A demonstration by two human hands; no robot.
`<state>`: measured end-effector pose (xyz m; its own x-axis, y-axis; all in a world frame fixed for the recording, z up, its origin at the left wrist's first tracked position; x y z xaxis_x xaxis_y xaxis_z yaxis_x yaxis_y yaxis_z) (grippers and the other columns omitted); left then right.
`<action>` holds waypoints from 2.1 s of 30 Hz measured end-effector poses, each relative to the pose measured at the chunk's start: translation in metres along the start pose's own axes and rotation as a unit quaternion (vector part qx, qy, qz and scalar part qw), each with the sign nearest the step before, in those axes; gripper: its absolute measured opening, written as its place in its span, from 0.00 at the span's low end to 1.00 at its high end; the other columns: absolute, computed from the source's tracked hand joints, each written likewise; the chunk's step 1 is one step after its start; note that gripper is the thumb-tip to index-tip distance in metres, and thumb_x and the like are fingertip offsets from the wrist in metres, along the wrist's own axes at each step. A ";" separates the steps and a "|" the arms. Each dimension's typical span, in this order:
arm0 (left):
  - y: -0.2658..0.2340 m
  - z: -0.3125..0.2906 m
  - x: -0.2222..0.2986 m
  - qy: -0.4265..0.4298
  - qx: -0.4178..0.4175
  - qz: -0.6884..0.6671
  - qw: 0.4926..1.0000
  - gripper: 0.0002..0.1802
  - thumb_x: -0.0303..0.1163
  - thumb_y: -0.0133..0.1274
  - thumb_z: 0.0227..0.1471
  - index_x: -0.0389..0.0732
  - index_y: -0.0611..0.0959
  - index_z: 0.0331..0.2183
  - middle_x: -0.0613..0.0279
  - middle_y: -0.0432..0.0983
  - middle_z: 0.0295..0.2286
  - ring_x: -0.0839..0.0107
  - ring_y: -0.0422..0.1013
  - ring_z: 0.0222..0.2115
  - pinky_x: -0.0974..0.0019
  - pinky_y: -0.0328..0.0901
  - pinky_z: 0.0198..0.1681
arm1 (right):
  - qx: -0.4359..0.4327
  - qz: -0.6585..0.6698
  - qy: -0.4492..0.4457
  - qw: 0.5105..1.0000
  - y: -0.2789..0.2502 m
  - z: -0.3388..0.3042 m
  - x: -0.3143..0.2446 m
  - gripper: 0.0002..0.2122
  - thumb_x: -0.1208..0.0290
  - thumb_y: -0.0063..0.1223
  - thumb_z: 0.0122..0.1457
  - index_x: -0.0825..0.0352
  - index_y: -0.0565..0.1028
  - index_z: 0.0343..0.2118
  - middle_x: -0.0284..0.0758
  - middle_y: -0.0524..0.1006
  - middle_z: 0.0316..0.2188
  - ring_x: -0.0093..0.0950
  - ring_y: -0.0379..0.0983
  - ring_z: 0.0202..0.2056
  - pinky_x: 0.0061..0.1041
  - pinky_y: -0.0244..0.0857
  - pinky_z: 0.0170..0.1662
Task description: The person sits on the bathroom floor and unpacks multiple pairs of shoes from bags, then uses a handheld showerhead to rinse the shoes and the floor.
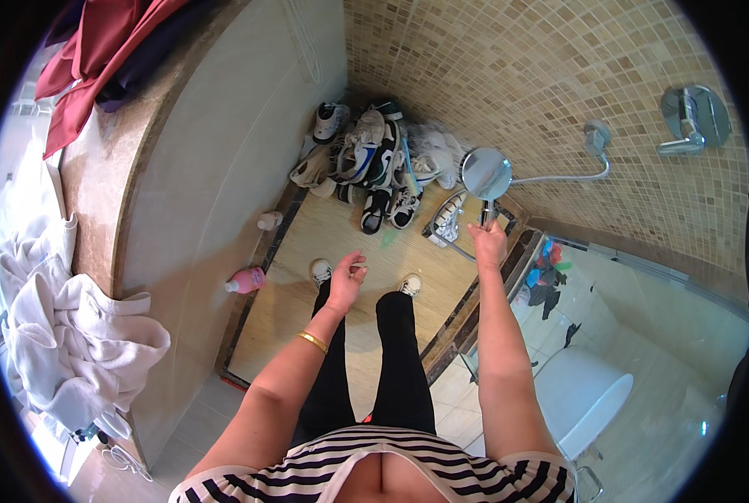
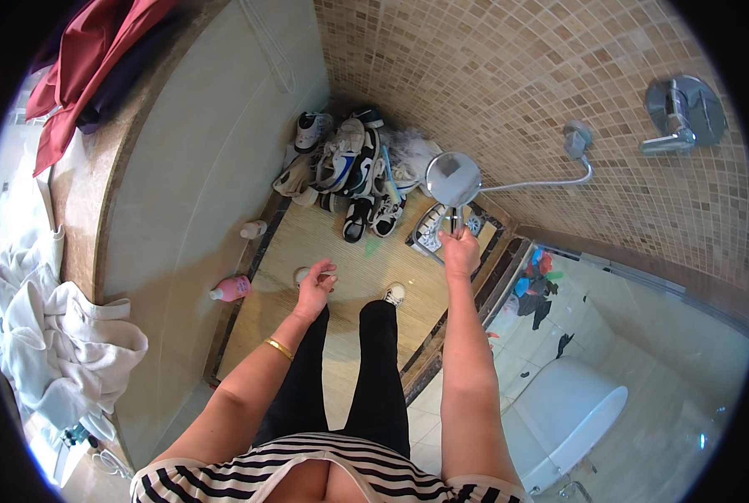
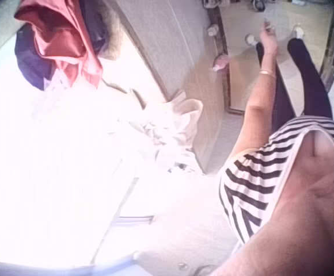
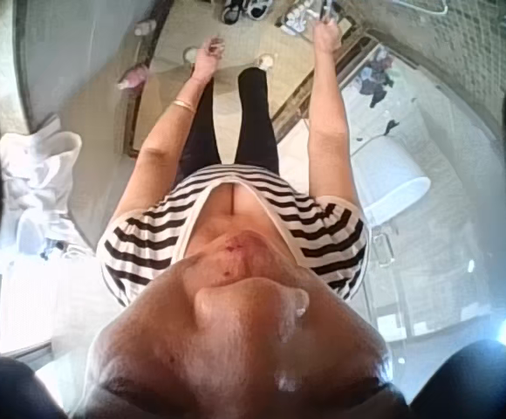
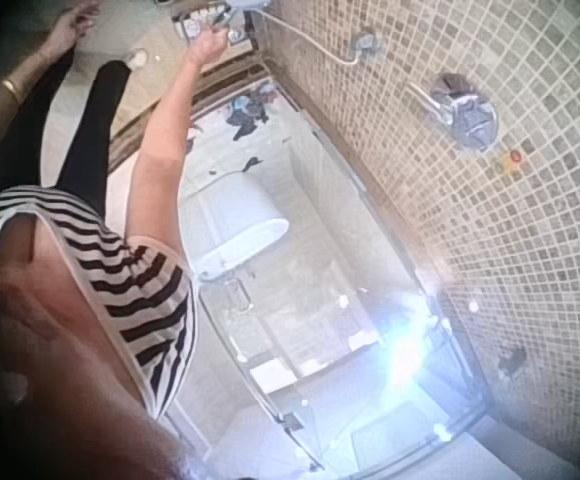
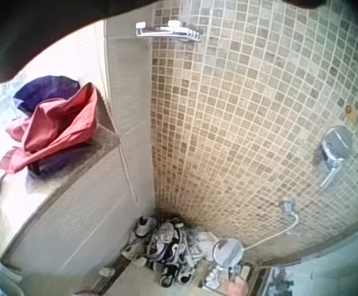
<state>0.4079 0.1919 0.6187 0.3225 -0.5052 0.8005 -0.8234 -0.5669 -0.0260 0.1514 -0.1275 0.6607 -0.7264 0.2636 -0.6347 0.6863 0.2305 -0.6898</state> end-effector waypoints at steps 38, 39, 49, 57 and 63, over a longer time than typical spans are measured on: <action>0.189 -0.016 0.054 0.164 0.000 0.225 0.961 0.43 0.22 0.61 0.55 0.43 0.62 0.68 0.43 0.68 0.61 0.44 0.64 0.62 0.51 0.62 0.64 | -0.046 0.104 -0.041 0.993 -0.117 0.017 0.058 0.13 0.73 0.71 0.52 0.64 0.73 0.25 0.23 0.73 0.21 0.18 0.68 0.26 0.26 0.66 0.35; 0.187 -0.018 0.052 0.163 -0.001 0.224 0.961 0.43 0.22 0.61 0.55 0.43 0.62 0.68 0.43 0.68 0.61 0.44 0.64 0.62 0.51 0.62 0.64 | -0.052 0.106 -0.042 0.992 -0.111 0.015 0.054 0.12 0.74 0.71 0.53 0.64 0.73 0.25 0.23 0.74 0.21 0.18 0.68 0.26 0.25 0.66 0.35; 0.129 -0.036 0.027 0.137 0.015 0.233 0.963 0.44 0.21 0.59 0.58 0.50 0.60 0.70 0.51 0.64 0.64 0.50 0.64 0.62 0.53 0.69 0.59 | -0.119 -0.041 -0.036 0.991 -0.051 -0.023 0.073 0.11 0.70 0.70 0.52 0.64 0.74 0.27 0.28 0.76 0.22 0.25 0.72 0.26 0.32 0.68 0.36; 0.074 -0.040 0.021 0.121 0.040 0.229 0.965 0.43 0.22 0.59 0.56 0.43 0.61 0.68 0.42 0.67 0.61 0.41 0.64 0.62 0.50 0.61 0.65 | -0.148 -0.068 -0.039 0.986 -0.008 -0.067 0.105 0.13 0.70 0.71 0.50 0.65 0.73 0.27 0.30 0.73 0.20 0.29 0.71 0.25 0.33 0.67 0.35; 0.048 -0.041 0.021 0.112 0.037 0.225 0.967 0.43 0.22 0.59 0.56 0.43 0.60 0.69 0.42 0.67 0.61 0.40 0.63 0.62 0.50 0.62 0.64 | -0.150 -0.115 -0.029 0.981 0.007 -0.082 0.116 0.14 0.68 0.70 0.50 0.65 0.71 0.26 0.33 0.74 0.20 0.34 0.71 0.24 0.35 0.67 0.35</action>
<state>0.3560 0.1814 0.6589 -0.1768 -0.5624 0.8078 -0.8181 -0.3723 -0.4383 0.0752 -0.0184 0.6106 -0.8586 0.1197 -0.4985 0.4764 0.5454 -0.6896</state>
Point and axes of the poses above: each hand's wrist, its own z-axis towards the middle knuckle, its own y-axis out of the palm, x = y × z, the point moved 8 cm from there along z, towards the middle knuckle
